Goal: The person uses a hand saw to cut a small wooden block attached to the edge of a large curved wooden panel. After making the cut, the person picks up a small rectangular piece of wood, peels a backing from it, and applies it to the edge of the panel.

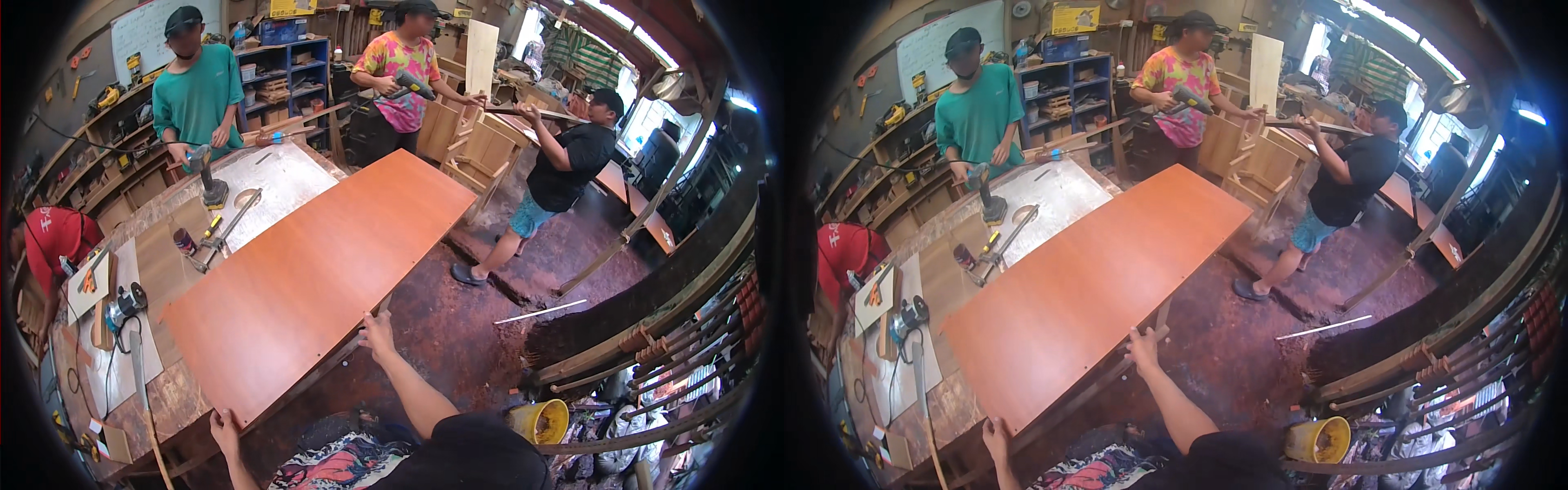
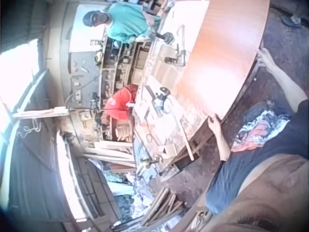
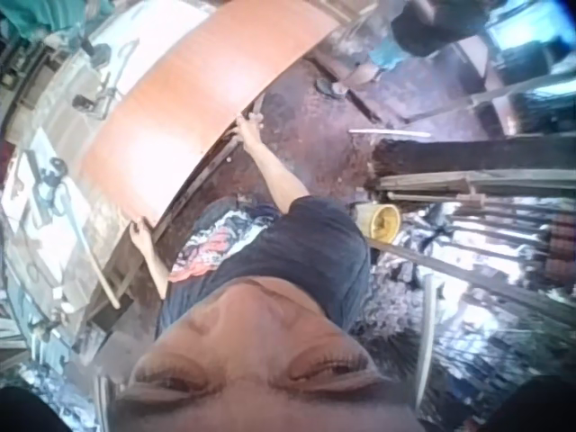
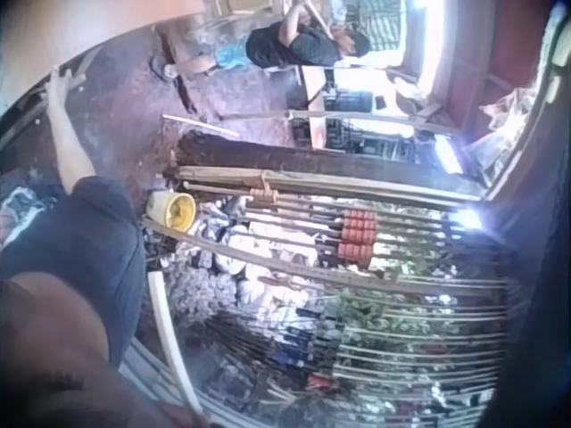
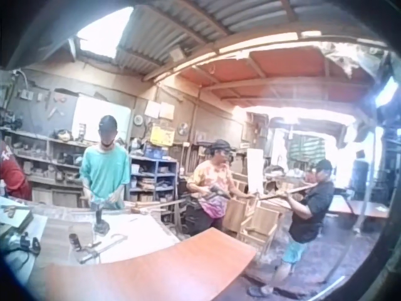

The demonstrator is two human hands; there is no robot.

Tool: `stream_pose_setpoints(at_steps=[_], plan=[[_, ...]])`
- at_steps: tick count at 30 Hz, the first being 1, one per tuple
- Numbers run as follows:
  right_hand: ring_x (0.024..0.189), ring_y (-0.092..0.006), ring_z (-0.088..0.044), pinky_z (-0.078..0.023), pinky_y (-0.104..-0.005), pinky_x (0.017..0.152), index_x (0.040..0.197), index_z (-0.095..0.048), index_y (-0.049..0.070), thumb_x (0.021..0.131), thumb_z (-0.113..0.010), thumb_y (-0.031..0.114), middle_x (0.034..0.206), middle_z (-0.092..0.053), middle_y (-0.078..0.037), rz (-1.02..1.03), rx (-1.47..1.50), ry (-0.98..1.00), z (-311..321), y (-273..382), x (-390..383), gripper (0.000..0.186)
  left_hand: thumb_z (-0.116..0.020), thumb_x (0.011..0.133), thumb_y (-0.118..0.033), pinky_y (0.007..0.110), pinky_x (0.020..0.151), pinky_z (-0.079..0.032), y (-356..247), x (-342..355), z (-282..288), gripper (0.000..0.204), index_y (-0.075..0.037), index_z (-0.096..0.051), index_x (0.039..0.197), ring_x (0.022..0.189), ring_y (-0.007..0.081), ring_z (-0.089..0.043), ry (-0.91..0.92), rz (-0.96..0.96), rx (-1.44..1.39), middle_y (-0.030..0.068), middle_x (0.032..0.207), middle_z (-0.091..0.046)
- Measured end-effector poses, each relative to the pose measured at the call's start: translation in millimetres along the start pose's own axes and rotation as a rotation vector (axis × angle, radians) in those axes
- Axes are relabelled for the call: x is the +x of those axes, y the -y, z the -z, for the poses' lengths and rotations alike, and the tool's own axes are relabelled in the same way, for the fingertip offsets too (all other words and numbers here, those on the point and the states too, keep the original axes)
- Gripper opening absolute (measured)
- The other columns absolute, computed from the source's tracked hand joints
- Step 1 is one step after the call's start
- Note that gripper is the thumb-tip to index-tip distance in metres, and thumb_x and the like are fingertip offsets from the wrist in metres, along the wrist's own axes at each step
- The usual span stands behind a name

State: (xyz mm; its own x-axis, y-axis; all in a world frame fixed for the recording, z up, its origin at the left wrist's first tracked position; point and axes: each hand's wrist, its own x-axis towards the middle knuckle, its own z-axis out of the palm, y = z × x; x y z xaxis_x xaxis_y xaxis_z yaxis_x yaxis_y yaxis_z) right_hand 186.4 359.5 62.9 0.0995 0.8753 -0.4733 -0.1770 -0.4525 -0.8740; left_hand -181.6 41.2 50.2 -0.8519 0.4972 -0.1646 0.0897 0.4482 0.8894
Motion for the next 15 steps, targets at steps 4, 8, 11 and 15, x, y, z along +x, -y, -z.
stream_pose_setpoints(at_steps=[4,8,11,15], plan=[[0.086,-0.0189,-0.065,-0.059,-0.0336,0.059,0.148,-0.037,0.013,0.102,-0.062,0.029,0.117,-0.059,-0.009,0.032,-0.110,0.013,-16.5,-3.3,7.3,0.055,-0.066,0.100,-0.025,0.039,0.101,-0.048,30.0,18.4,-16.0,0.051,0.013,-0.056,0.133,0.113,0.0282,-0.066,0.110,-0.030,-0.047,0.0229,0.122,-0.069],[0.081,-0.0189,-0.066,-0.060,-0.0338,0.059,0.150,-0.038,0.012,0.103,-0.059,0.023,0.119,-0.061,-0.009,0.100,-0.207,-0.019,-17.2,-23.6,22.1,0.053,-0.066,0.099,-0.024,0.039,0.100,-0.048,36.2,20.9,-29.1,0.050,0.012,-0.056,0.132,0.111,0.0297,-0.066,0.046,0.070,-0.100,0.0229,0.122,-0.069],[0.079,-0.0204,-0.067,-0.061,-0.0342,0.058,0.151,-0.036,0.004,0.103,-0.057,0.022,0.118,-0.063,-0.014,0.160,-0.306,-0.057,-21.4,-23.3,25.8,0.055,-0.068,0.098,-0.024,0.040,0.099,-0.049,25.5,13.4,-28.3,0.050,0.012,-0.056,0.130,0.108,0.0306,-0.066,0.066,0.012,-0.185,0.0240,0.119,-0.069],[0.079,-0.0232,-0.069,-0.061,-0.0341,0.057,0.153,-0.032,-0.002,0.103,-0.058,0.023,0.118,-0.064,-0.018,0.160,-0.333,-0.036,-21.7,-11.3,12.4,0.061,-0.068,0.098,-0.023,0.041,0.099,-0.049,-4.4,2.5,-29.0,0.049,0.013,-0.056,0.128,0.107,0.0313,-0.066,-0.001,0.010,-0.123,0.0243,0.118,-0.068]])
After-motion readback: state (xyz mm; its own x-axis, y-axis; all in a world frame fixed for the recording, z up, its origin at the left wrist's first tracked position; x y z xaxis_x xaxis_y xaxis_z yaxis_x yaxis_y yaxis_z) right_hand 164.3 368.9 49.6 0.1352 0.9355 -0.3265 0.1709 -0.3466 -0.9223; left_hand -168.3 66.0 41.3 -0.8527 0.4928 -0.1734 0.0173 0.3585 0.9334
